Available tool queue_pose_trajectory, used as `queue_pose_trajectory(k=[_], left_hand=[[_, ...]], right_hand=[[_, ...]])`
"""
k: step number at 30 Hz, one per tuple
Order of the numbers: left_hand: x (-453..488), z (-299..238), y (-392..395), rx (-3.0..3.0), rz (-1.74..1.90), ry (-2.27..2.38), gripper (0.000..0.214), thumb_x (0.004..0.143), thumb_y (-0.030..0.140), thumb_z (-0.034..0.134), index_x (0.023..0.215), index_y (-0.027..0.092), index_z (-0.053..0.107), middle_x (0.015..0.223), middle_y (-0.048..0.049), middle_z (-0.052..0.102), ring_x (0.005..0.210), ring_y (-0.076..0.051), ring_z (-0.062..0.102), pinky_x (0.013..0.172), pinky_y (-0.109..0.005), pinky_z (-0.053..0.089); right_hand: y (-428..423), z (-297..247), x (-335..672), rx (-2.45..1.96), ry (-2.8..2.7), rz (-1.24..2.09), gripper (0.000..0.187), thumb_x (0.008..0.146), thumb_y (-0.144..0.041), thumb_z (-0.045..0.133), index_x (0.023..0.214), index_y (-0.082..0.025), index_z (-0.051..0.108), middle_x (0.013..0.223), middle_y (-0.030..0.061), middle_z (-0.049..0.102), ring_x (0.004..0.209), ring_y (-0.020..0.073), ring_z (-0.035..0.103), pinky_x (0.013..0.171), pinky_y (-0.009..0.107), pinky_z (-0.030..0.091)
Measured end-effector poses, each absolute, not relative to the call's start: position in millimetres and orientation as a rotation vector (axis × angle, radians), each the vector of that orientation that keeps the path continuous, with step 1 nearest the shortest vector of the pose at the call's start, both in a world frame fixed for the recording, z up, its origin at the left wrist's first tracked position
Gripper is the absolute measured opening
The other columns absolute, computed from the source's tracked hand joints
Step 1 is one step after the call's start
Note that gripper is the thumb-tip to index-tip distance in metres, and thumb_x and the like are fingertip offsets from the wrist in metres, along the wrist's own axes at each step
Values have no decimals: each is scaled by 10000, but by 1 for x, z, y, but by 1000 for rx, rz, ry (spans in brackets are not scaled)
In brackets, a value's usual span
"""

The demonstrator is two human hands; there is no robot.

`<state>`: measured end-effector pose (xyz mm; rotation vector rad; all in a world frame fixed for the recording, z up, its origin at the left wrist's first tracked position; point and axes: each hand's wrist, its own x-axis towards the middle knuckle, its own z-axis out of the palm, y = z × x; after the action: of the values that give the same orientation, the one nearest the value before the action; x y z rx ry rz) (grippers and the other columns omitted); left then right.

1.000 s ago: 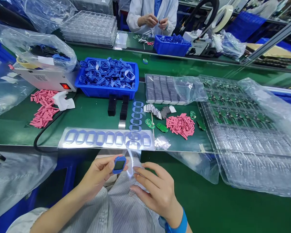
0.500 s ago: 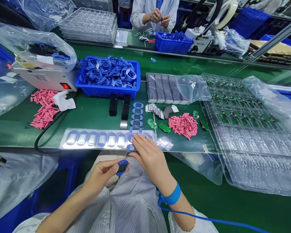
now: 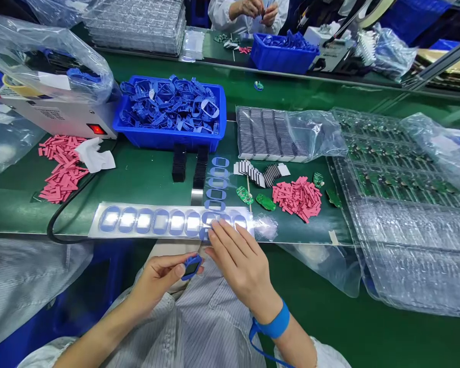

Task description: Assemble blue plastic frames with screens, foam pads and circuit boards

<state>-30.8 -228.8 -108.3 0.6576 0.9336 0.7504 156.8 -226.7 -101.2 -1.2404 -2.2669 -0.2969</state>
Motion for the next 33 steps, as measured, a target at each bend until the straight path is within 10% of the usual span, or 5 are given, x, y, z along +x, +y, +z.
queue_pose_trajectory(k=[25,33], left_hand=[[-27,-113,-235,664,816,980,243,676,403,777,879,270,774,894,-51,790,845,-247,748,863,-375,581],[-20,-102,-237,655,901,878,230,690,354,780,902,264,774,942,-47,788,886,-245,739,886,-362,569]], right_hand=[[-225,-99,148,-1432,-2240,-104,319,905,-146,543,1218,-111,594,1191,148,660,1112,259,633,935,395,557],[-206,-91,184,-1484,-1785,533,263,896,-297,571,1126,-205,659,1045,67,734,946,221,709,800,313,604]])
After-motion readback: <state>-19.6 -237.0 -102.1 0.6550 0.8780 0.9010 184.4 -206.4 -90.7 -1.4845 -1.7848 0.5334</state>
